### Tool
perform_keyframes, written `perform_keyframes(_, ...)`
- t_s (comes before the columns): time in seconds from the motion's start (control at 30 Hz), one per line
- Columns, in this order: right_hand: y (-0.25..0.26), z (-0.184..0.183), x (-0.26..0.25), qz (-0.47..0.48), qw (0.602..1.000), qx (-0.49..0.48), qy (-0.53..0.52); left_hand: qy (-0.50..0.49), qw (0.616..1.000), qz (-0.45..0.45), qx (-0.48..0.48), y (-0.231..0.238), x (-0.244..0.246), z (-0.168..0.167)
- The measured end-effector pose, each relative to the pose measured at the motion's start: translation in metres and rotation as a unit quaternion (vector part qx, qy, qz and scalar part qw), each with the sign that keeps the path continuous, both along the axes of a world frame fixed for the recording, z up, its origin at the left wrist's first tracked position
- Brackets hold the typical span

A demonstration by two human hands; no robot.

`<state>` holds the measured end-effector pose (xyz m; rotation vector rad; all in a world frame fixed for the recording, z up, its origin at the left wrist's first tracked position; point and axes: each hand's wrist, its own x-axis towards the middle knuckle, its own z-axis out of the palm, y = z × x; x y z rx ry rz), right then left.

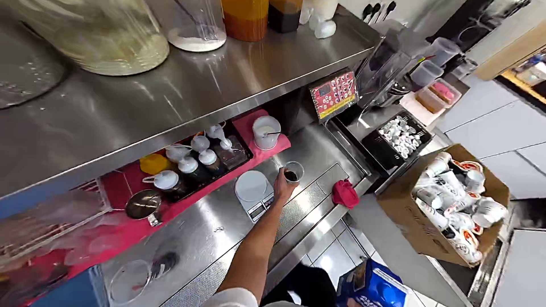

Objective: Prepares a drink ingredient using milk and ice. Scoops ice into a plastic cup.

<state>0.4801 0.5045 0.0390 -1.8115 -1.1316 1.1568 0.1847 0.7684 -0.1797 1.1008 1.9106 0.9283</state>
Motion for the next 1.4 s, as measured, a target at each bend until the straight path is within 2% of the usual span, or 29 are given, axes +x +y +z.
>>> perform_keyframes(0.13, 0.086, -0.027, 0.015, 0.120, 0.993, 0.006, 0.013, -0.035, 0.999, 0.029, -0.018, -0.011, 0.000, -0.008)
perform_keyframes(0.2, 0.128, -0.039, 0.018, 0.198, 0.980, 0.002, 0.027, -0.122, 0.989, 0.075, -0.044, -0.042, 0.006, 0.014)
perform_keyframes(0.27, 0.175, -0.051, 0.014, 0.298, 0.952, -0.005, 0.065, -0.251, 0.965, 0.059, -0.044, -0.079, 0.014, 0.062)
perform_keyframes(0.33, 0.224, -0.051, 0.001, 0.424, 0.897, -0.024, 0.120, -0.390, 0.918, -0.073, -0.012, -0.106, 0.021, 0.115)
perform_keyframes(0.4, 0.261, -0.037, -0.018, 0.556, 0.812, -0.056, 0.171, -0.434, 0.873, -0.224, 0.017, -0.111, 0.027, 0.157)
perform_keyframes(0.43, 0.280, -0.029, -0.030, 0.621, 0.757, -0.072, 0.191, -0.433, 0.863, -0.256, 0.044, -0.104, 0.031, 0.173)
perform_keyframes(0.5, 0.302, -0.024, -0.051, 0.716, 0.648, -0.099, 0.239, -0.416, 0.860, -0.281, 0.097, -0.096, 0.039, 0.192)
perform_keyframes(0.53, 0.307, -0.023, -0.058, 0.742, 0.608, -0.111, 0.259, -0.393, 0.872, -0.273, 0.105, -0.097, 0.041, 0.201)
perform_keyframes(0.6, 0.312, -0.020, -0.066, 0.766, 0.577, -0.109, 0.263, -0.345, 0.904, -0.226, 0.112, -0.104, 0.045, 0.216)
perform_keyframes(0.63, 0.313, -0.016, -0.065, 0.766, 0.584, -0.100, 0.248, -0.324, 0.919, -0.189, 0.120, -0.111, 0.048, 0.219)
perform_keyframes(0.67, 0.312, -0.013, -0.062, 0.761, 0.609, -0.084, 0.209, -0.303, 0.932, -0.149, 0.129, -0.118, 0.053, 0.218)
perform_keyframes(0.77, 0.307, -0.004, -0.049, 0.700, 0.702, -0.039, 0.121, -0.233, 0.960, -0.019, 0.154, -0.135, 0.070, 0.198)
perform_keyframes(0.83, 0.307, 0.011, -0.044, 0.673, 0.732, -0.020, 0.106, -0.159, 0.975, 0.053, 0.144, -0.139, 0.075, 0.177)
perform_keyframes(0.9, 0.304, 0.023, -0.046, 0.658, 0.750, 0.032, 0.065, -0.136, 0.975, 0.107, 0.139, -0.141, 0.075, 0.163)
perform_keyframes(1.03, 0.277, 0.010, -0.068, 0.649, 0.743, 0.139, -0.088, -0.134, 0.974, 0.125, 0.135, -0.153, 0.071, 0.157)
perform_keyframes(1.23, 0.236, -0.019, -0.080, 0.586, 0.772, 0.198, -0.149, -0.109, 0.980, 0.113, 0.120, -0.173, 0.069, 0.138)
perform_keyframes(1.3, 0.225, -0.018, -0.080, 0.595, 0.760, 0.204, -0.166, -0.104, 0.983, 0.099, 0.112, -0.181, 0.067, 0.133)
perform_keyframes(1.4, 0.213, -0.018, -0.079, 0.616, 0.720, 0.266, -0.179, -0.118, 0.983, 0.074, 0.120, -0.193, 0.061, 0.131)
